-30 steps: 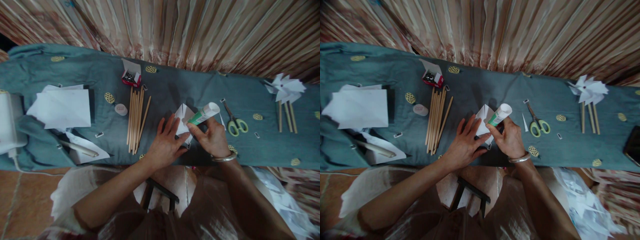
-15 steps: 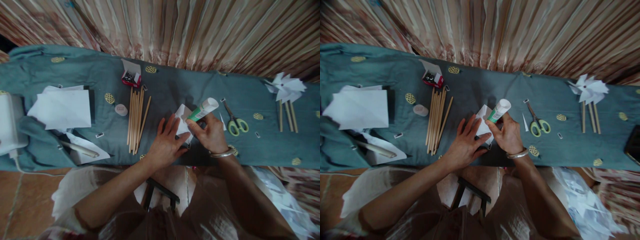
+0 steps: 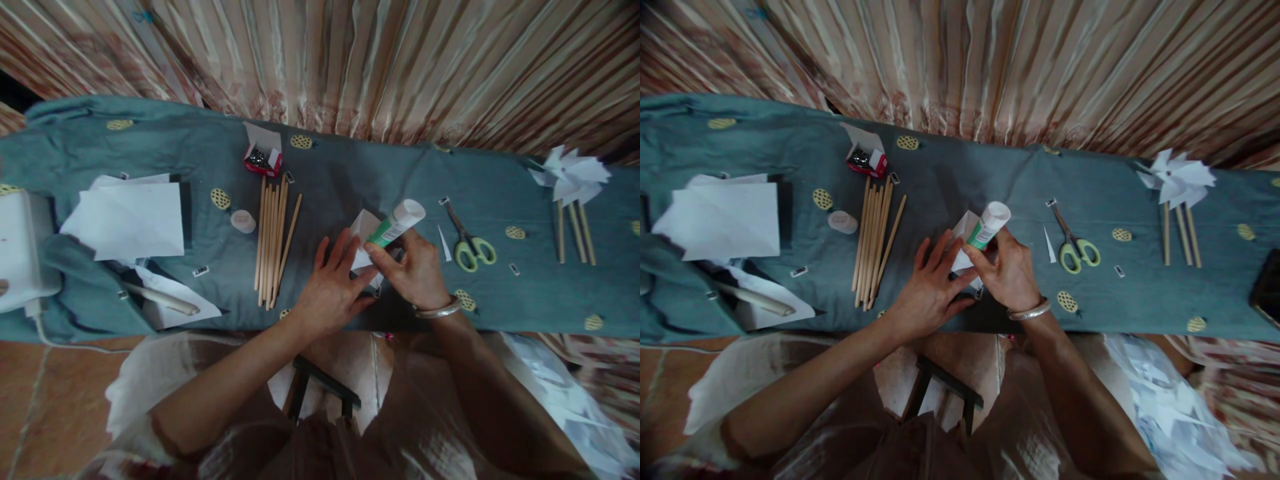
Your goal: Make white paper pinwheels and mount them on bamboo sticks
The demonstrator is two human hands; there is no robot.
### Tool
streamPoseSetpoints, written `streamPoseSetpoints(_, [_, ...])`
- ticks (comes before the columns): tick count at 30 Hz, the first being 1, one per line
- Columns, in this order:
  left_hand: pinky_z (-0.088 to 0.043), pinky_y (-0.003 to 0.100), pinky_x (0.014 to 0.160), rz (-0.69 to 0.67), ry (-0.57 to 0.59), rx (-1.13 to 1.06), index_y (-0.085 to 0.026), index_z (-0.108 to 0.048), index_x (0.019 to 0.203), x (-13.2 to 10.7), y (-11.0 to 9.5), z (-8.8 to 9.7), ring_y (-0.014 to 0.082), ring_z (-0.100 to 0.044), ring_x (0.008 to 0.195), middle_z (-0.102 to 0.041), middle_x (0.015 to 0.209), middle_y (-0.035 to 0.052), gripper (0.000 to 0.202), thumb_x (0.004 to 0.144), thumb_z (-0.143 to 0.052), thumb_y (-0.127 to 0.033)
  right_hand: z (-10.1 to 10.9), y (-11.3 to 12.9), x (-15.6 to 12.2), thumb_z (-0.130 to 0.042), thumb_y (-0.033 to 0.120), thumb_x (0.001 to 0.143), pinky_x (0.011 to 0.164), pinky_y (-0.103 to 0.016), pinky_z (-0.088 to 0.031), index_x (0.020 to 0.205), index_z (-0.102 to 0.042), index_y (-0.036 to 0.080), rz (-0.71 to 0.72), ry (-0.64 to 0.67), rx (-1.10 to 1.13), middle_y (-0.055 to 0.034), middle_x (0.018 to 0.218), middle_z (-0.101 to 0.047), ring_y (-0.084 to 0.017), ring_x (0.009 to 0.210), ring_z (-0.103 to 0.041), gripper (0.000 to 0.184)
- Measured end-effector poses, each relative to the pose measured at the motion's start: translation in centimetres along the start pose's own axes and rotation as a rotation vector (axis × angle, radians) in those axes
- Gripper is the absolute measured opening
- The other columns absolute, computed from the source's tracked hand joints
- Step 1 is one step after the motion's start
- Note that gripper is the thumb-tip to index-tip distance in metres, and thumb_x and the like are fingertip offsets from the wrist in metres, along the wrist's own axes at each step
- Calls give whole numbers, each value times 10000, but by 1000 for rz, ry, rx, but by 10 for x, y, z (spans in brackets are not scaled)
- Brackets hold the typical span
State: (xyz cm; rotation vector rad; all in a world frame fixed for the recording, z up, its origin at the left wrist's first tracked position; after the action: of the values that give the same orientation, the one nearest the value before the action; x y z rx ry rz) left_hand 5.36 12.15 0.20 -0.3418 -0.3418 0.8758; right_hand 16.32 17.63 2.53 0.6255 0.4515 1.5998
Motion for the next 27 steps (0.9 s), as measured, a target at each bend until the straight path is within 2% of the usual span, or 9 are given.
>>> streamPoseSetpoints(3, [-222,706,1143,-4,9,20,-260,-529,1389,0,-1,0,420,-198,1502,-363,1565,190,542,898,-624,-468,2,-4,-4,-674,544,788,568,-324,-440,823,-622,197,-41,16,63,-26,678,-658,-175,574,-580,352])
streamPoseSetpoints(5, [-230,702,1141,-8,11,31,-257,-536,1383,0,-2,1,420,-202,1501,-372,1558,196,537,897,-625,-468,4,-10,-6,-705,519,767,579,-321,-456,801,-624,200,-93,25,198,-20,685,-655,-170,593,-585,331])
streamPoseSetpoints(10, [-231,677,1155,-10,1,47,-264,-583,1336,1,-2,3,414,-211,1500,-380,1556,189,495,890,-634,-472,22,-38,-3,-756,492,720,582,-281,-469,697,-605,218,-250,-133,654,26,633,-587,-128,585,-543,313])
streamPoseSetpoints(14, [-235,680,1147,-29,-33,56,-266,-553,1358,-1,-4,7,415,-204,1502,-370,1561,192,531,873,-664,-451,24,-51,3,-780,521,686,545,-266,-461,675,-601,220,-319,-177,864,31,619,-564,-114,557,-520,350])
streamPoseSetpoints(20, [-217,656,1163,-72,-103,78,-242,-453,1436,-12,-4,17,364,-173,1520,-335,1591,172,565,914,-618,-378,21,-51,6,-770,527,698,527,-259,-477,711,-616,224,-313,-147,913,25,656,-587,-112,561,-536,341])
streamPoseSetpoints(27, [-252,635,1161,-118,-79,112,-195,-513,1371,-14,-4,12,339,-340,1455,-498,1483,161,465,944,-569,-371,11,-48,6,-782,520,704,523,-245,-505,700,-615,212,-329,-141,974,30,636,-594,-99,541,-548,350])
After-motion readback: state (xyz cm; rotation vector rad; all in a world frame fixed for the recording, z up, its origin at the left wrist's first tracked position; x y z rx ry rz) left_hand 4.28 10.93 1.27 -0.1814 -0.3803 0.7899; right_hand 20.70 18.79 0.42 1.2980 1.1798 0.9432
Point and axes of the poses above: each hand's wrist, its own x-axis towards the middle knuckle, its own z-axis out of the back of the hand, y = z × x, the point moved 10 cm from there along x, towards the middle knuckle
